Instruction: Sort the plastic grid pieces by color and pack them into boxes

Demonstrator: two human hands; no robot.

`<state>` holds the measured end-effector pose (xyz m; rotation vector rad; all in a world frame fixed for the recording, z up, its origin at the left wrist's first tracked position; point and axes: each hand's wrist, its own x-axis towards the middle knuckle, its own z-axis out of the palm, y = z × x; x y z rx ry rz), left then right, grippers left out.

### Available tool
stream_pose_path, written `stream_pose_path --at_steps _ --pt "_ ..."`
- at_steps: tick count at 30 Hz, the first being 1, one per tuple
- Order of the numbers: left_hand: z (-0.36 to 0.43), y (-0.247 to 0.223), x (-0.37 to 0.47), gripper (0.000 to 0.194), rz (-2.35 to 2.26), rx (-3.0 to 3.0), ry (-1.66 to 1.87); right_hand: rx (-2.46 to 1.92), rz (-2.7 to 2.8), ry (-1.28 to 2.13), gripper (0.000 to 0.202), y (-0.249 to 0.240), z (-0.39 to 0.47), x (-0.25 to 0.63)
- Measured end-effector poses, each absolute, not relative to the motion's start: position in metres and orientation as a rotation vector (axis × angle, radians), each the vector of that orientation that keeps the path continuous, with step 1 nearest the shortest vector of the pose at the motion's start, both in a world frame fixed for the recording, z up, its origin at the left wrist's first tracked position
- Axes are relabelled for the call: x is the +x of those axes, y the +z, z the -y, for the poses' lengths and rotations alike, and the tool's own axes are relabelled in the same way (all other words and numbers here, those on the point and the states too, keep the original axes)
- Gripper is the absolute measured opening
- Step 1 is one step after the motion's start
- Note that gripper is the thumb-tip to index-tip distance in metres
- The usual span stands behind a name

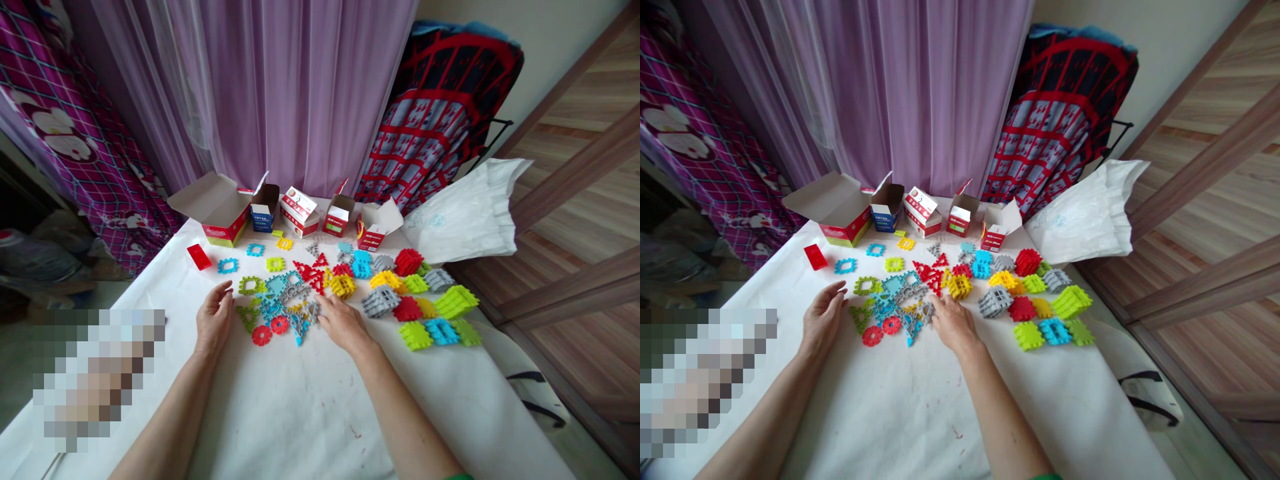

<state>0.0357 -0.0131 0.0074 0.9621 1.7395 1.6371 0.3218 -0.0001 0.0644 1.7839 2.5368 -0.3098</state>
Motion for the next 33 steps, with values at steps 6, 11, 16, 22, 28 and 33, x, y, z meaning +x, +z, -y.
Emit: stream_pose_path --at_steps 6,11,16,22,28,33 --pt "0.013 0.006 0.035 0.045 -1.741 0.969 1.634 1.77 -2.505 -0.321 0.028 0.066 -0.001 0.321" --pt "0.013 0.005 0.035 0.043 -1.744 0.972 1.626 1.828 -2.436 -0.304 0.021 0.066 0.003 0.331" --pt "0.013 0.005 0.035 0.044 -1.752 0.97 1.608 1.931 -2.355 -0.255 0.021 0.072 0.007 0.346" --pt "0.014 0.009 0.036 0.043 -1.767 0.977 1.601 2.067 -2.213 -0.246 0.024 0.073 0.008 0.349" --pt "0.014 0.011 0.038 0.042 -1.782 0.976 1.598 2.124 -2.222 -0.235 0.026 0.075 0.012 0.35" --pt "0.015 0.012 0.038 0.042 -1.78 0.983 1.6 2.003 -2.535 -0.287 0.019 0.078 0.023 0.324"
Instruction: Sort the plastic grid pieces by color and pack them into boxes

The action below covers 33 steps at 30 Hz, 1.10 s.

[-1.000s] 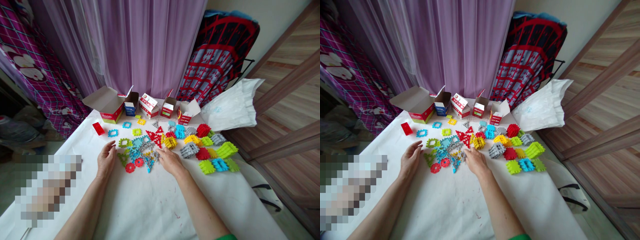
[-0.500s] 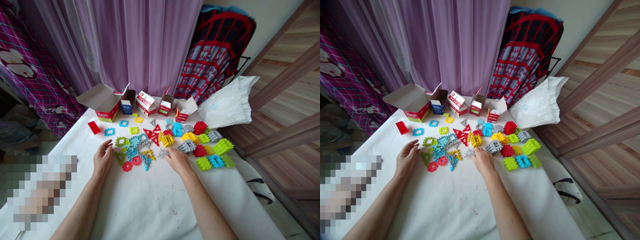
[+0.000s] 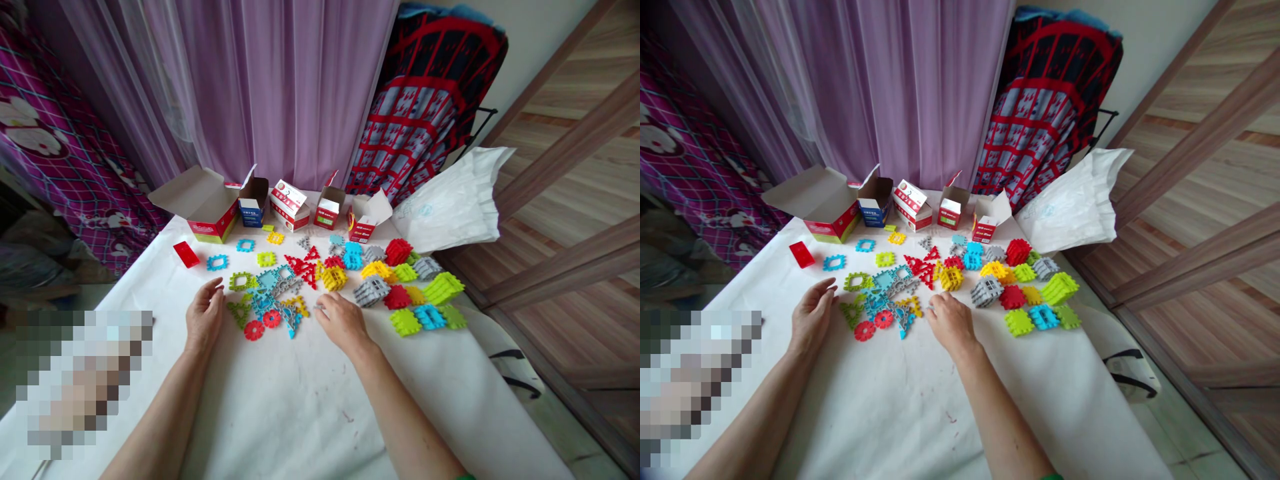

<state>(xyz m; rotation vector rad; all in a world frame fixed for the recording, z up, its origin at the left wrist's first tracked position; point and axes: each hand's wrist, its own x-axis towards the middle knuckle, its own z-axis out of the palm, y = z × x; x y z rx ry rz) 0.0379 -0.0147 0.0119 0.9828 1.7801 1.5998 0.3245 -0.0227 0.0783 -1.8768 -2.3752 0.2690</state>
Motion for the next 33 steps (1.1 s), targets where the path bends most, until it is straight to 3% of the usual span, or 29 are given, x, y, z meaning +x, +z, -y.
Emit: stream_pose_path --at_steps 8,16,22,28,31,33 --pt "0.015 0.011 0.038 0.041 -1.77 0.988 1.599 -1.719 2.476 0.299 0.032 0.066 0.034 0.272" --pt "0.014 0.011 0.037 0.042 -1.773 0.988 1.593 -1.74 2.351 0.404 0.023 0.07 0.031 0.279" --pt "0.015 0.013 0.037 0.041 -1.786 0.991 1.578 -2.023 2.049 0.537 0.023 0.065 0.043 0.307" --pt "0.014 0.011 0.038 0.04 -1.799 1.005 1.584 -2.177 2.233 0.489 0.032 0.078 0.049 0.335" --pt "0.014 0.01 0.037 0.041 -1.804 1.01 1.583 -1.968 2.432 0.436 0.024 0.086 0.044 0.346" --pt "0.015 0.01 0.036 0.041 -1.805 1.014 1.58 -1.724 2.597 0.415 0.031 0.089 0.041 0.351"
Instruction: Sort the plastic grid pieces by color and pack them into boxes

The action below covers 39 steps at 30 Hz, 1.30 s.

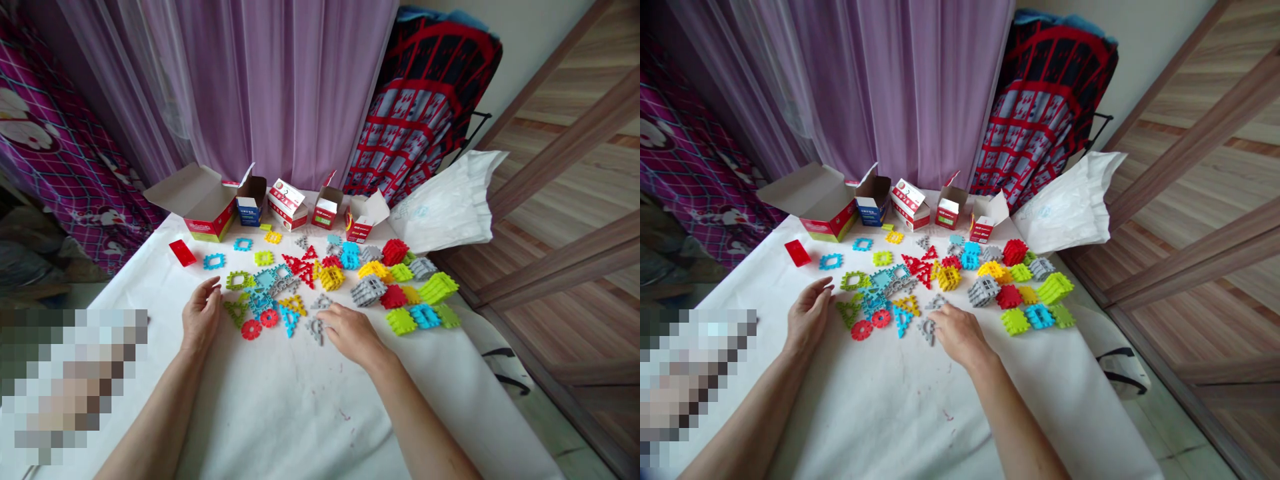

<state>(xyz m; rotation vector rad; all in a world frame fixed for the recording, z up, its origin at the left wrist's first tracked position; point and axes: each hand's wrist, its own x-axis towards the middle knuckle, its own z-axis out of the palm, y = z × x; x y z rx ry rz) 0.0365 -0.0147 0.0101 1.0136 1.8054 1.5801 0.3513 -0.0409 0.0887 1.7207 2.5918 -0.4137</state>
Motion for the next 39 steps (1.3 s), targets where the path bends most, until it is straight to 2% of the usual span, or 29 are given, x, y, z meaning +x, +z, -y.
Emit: stream_pose_path --at_steps 2,4,10,14,17,22,39 --pt "0.015 0.01 0.036 0.041 -1.806 1.018 1.577 1.523 -2.693 -0.393 0.034 0.088 0.038 0.354" --pt "0.015 0.011 0.036 0.04 -1.807 1.021 1.573 1.421 -2.726 -0.375 0.027 0.086 0.035 0.355" --pt "0.014 0.009 0.035 0.041 -1.813 1.018 1.569 1.264 -2.794 -0.278 0.008 0.078 0.03 0.356" --pt "0.014 0.009 0.036 0.044 -1.806 1.02 1.572 1.185 -2.836 -0.214 0.008 0.07 0.037 0.355" --pt "0.014 0.008 0.035 0.045 -1.803 1.028 1.571 1.297 -2.855 -0.183 0.012 0.066 0.037 0.359" --pt "0.013 0.004 0.033 0.045 -1.818 1.06 1.567 1.762 -2.647 -0.062 0.02 0.069 0.015 0.364" --pt "0.013 0.002 0.032 0.043 -1.804 1.052 1.555 1.701 -2.531 -0.093 0.019 0.072 -0.002 0.352"
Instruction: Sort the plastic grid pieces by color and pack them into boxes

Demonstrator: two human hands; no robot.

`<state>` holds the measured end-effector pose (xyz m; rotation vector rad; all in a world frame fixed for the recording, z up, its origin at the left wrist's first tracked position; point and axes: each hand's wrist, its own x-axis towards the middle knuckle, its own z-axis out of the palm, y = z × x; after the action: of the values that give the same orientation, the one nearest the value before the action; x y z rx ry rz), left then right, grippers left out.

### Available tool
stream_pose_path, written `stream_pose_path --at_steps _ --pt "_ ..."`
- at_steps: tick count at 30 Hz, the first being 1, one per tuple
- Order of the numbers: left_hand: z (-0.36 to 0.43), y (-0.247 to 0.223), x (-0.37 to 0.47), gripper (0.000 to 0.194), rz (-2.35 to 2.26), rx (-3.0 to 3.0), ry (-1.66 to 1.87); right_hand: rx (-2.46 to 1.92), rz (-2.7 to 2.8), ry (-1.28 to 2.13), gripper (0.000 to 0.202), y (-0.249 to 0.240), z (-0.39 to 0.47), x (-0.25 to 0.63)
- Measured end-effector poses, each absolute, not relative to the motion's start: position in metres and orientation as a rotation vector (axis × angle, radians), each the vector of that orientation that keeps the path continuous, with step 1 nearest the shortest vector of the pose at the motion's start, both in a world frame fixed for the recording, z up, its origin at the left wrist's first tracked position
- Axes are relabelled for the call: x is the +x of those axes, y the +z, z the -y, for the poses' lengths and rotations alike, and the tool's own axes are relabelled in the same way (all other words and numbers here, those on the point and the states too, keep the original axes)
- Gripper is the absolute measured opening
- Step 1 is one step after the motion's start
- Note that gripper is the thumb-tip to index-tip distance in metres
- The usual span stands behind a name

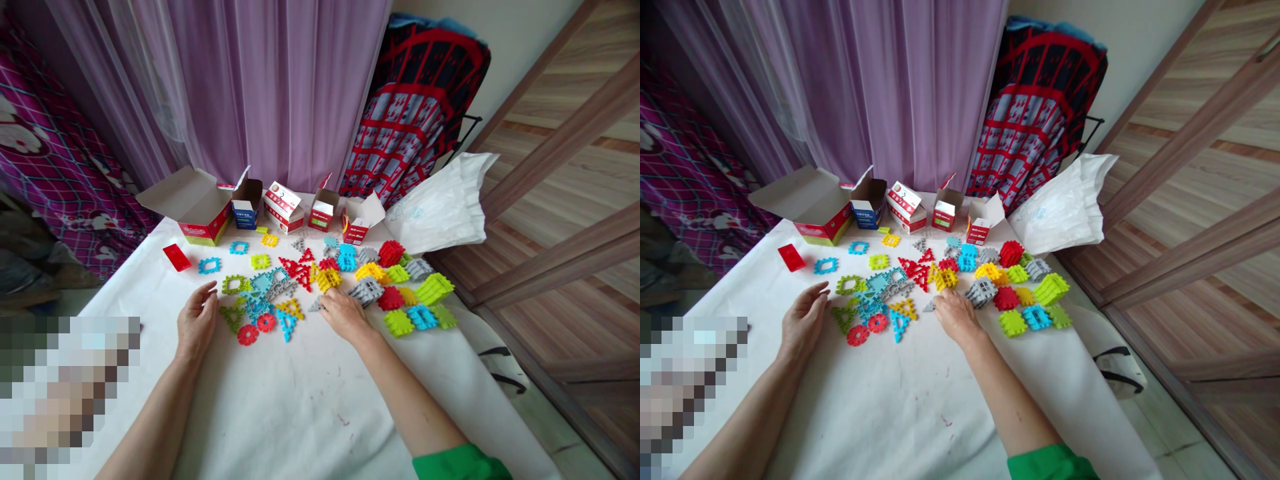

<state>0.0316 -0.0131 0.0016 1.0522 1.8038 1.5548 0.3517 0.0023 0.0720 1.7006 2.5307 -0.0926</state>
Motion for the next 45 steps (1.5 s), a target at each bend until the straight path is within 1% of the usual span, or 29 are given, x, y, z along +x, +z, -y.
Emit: stream_pose_path --at_steps 8,14,20,26,31,36,40,45 --pt "0.013 0.004 0.034 0.046 -1.804 1.049 1.552 1.647 -2.51 -0.073 0.018 0.078 -0.003 0.35" --pt "0.013 0.005 0.034 0.046 -1.793 1.042 1.557 1.762 -2.496 -0.098 0.023 0.099 -0.003 0.347" --pt "0.015 0.003 0.033 0.047 -1.796 1.036 1.565 1.822 -2.561 -0.023 0.028 0.123 -0.05 0.33" --pt "0.013 0.003 0.032 0.048 -1.789 1.03 1.574 1.89 -2.401 -0.06 0.03 0.111 -0.127 0.299" --pt "0.008 0.001 0.033 0.046 -1.787 1.029 1.588 1.916 -2.273 -0.114 0.034 0.098 -0.162 0.28" --pt "0.007 0.002 0.034 0.045 -1.782 1.034 1.594 1.918 -2.21 -0.103 0.034 0.09 -0.179 0.26" --pt "0.008 0.004 0.034 0.044 -1.784 1.024 1.596 1.922 -2.213 -0.073 0.03 0.094 -0.181 0.246" --pt "0.008 0.005 0.036 0.046 -1.775 1.007 1.593 1.959 -2.213 -0.108 0.038 0.109 -0.158 0.229"
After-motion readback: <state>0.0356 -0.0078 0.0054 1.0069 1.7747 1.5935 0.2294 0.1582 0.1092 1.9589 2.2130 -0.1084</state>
